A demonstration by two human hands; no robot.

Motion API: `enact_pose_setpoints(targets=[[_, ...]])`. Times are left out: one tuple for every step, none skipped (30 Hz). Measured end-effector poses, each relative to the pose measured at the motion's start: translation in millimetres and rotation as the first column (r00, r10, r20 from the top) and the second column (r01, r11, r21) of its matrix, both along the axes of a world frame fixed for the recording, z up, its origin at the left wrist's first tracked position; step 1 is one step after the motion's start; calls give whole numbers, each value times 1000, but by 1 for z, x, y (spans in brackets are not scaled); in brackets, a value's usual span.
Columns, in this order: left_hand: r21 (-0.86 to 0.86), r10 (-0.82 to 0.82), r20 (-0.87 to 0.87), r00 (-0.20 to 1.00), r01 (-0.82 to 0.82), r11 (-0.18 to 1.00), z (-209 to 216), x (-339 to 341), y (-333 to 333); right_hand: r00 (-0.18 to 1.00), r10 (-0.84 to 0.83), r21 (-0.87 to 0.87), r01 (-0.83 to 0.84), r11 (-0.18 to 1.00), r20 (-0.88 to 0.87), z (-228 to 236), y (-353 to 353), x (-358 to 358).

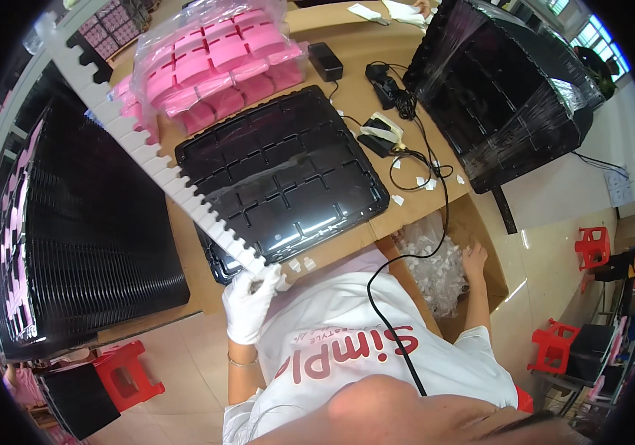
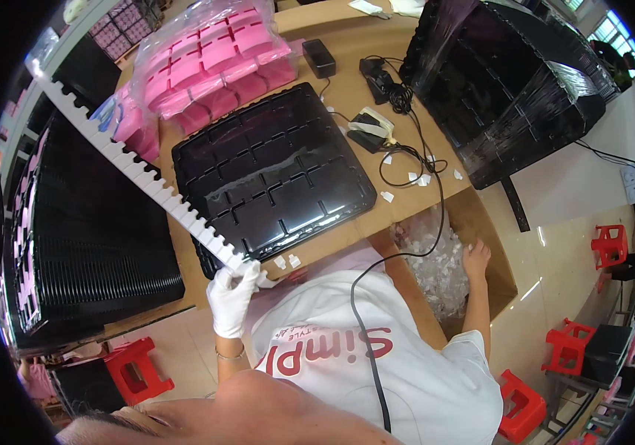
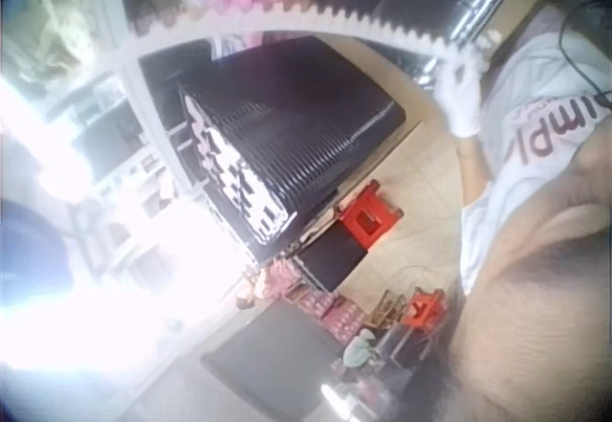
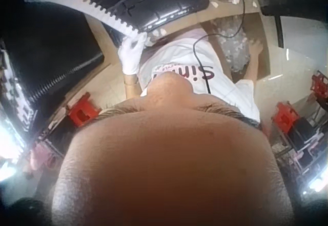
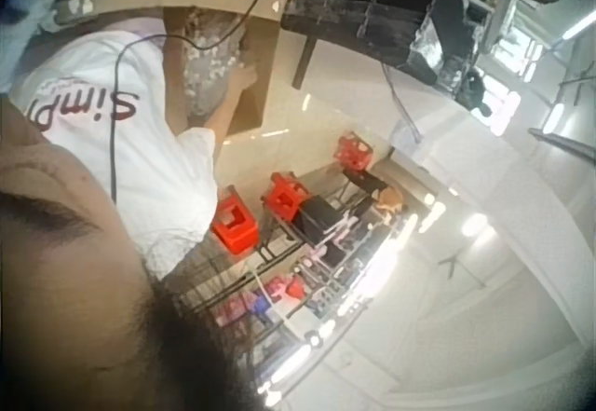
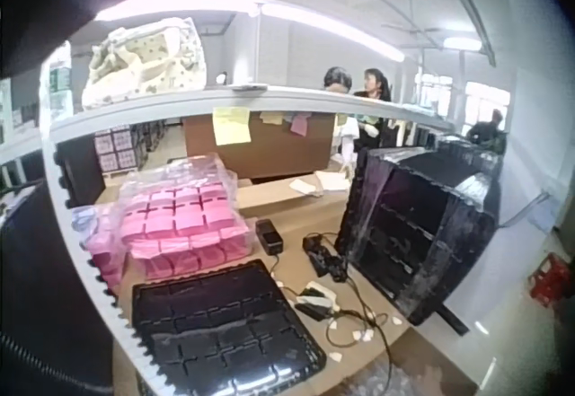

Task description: The person places pink plastic inserts into black plastic trays and stacks them. The person repeatedly picks up a pink insert, places it into a black tray, and then stacks the completed unit onto a growing pile on the left side of the table.

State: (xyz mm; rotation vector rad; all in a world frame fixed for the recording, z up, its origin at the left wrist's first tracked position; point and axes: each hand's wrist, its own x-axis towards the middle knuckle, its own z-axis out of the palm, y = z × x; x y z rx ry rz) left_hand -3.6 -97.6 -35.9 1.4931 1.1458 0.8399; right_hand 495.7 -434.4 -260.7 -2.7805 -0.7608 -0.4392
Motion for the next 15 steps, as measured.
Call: enact_pose_setpoints(targets=[[117, -80, -124, 989, 94, 989, 6, -10, -2, 969, -47, -132, 81, 988, 241, 6, 14, -19], [218, -143, -256, 956, 201, 955, 14, -19, -1, 878, -64, -235, 196, 952, 474, 23, 31, -39], [198, -271, -381, 884, 364, 910, 27, -31, 4, 869, -39, -242, 180, 954, 493, 53, 48, -46], [330, -192, -309, 931, 295, 897, 21, -40, 13, 937, -29, -62, 54, 997, 347, 86, 60, -53], [465, -97, -237, 967, 201, 862, 12, -49, 17, 982, 32, 157, -62, 986, 188, 110, 82, -56], [576, -25, -145, 989, 105, 811, 6, -56, 25, 991, 122, 367, -131, 921, 48, 137, 103, -64], [411, 89, -28, 996, -69, 909, 10, -59, 32, 972, 223, 437, -230, 870, 67, 162, 126, -76], [215, 223, 64, 973, -232, 949, 15, -61, 40, 942, 322, 504, -324, 801, 95, 185, 156, -93], [210, 458, 51, 887, -458, 864, -1, -59, 54, 901, 416, 563, -411, 717, 128, 206, 188, -112], [239, 496, 72, 865, -498, 834, 4, -46, 73, 864, 482, 682, -440, 584, 144, 223, 225, -129], [219, 506, 32, 862, -500, 838, 10, -37, 95, 782, 600, 654, -545, 525, 170, 241, 256, -138], [366, 478, -56, 876, -428, 826, 20, -24, 113, 633, 705, 556, -728, 402, 319, 257, 291, -140], [432, 445, -121, 887, -357, 828, 19, -15, 138, 551, 769, 546, -772, 324, 323, 266, 330, -144], [332, 366, 18, 930, -351, 875, 26, 3, 157, 417, 819, 543, -825, 158, 394, 289, 372, -158], [497, 333, -8, 943, -285, 820, 29, 19, 179, 295, 864, 543, -839, 29, 409, 295, 415, -163]])
